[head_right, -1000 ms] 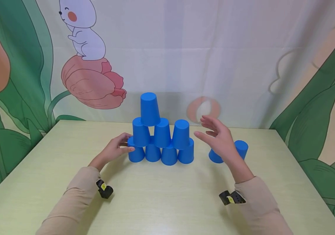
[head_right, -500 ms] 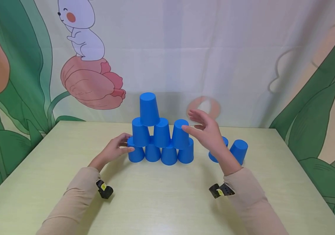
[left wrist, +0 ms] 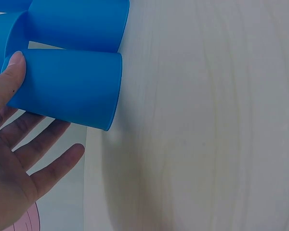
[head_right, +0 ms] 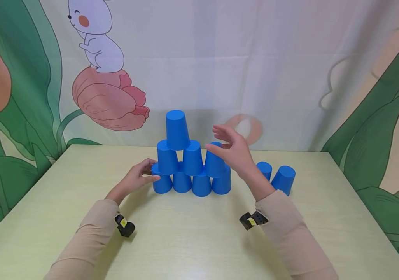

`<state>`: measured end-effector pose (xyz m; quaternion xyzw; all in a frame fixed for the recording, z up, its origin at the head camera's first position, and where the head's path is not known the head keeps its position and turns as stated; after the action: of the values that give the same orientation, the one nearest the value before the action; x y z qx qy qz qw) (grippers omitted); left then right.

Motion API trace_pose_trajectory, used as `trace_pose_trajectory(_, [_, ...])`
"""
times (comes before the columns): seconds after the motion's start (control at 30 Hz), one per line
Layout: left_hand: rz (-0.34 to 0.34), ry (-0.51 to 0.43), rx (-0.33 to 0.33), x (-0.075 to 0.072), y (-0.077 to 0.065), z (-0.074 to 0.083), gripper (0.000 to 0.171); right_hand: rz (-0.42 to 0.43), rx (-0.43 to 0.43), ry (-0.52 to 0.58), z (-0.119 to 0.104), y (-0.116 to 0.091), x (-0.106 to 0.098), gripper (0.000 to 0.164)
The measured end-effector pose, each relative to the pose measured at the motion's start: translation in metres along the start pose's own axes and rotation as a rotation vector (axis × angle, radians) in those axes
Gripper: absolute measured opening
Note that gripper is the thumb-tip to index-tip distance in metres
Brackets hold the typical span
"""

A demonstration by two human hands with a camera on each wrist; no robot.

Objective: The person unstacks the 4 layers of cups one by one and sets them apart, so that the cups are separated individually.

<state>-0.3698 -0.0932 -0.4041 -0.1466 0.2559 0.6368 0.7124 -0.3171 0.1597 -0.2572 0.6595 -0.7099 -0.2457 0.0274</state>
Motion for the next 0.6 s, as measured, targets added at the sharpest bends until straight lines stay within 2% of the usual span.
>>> trace_pose_trajectory(0.17, [0.002,-0.004,-0.003,0.000,0.000,-0.001,0.053,-0.005,0.005,0.020,-0.002,0.005,0.008,0.055])
trace_pose_trajectory(0.3, [0.000,0.004,0.022,0.000,0.000,0.002,0.052,-0.004,0.008,0.029,-0.002,0.008,0.014,0.056])
trace_pose_trajectory(0.6, [-0.006,0.004,0.033,0.000,-0.001,0.004,0.051,0.032,0.021,0.007,0.001,0.018,0.023,0.060])
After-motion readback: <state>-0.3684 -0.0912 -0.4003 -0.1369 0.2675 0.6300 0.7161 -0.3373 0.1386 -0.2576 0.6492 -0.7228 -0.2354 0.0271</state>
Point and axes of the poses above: each hand's wrist, its own y-axis towards the middle knuckle, its own x-axis out of the palm, z = x × y, the point moved 10 cm from there along y, towards the middle knuckle, and after that the axes turned 11 degrees about z, right-handed, at the moved point
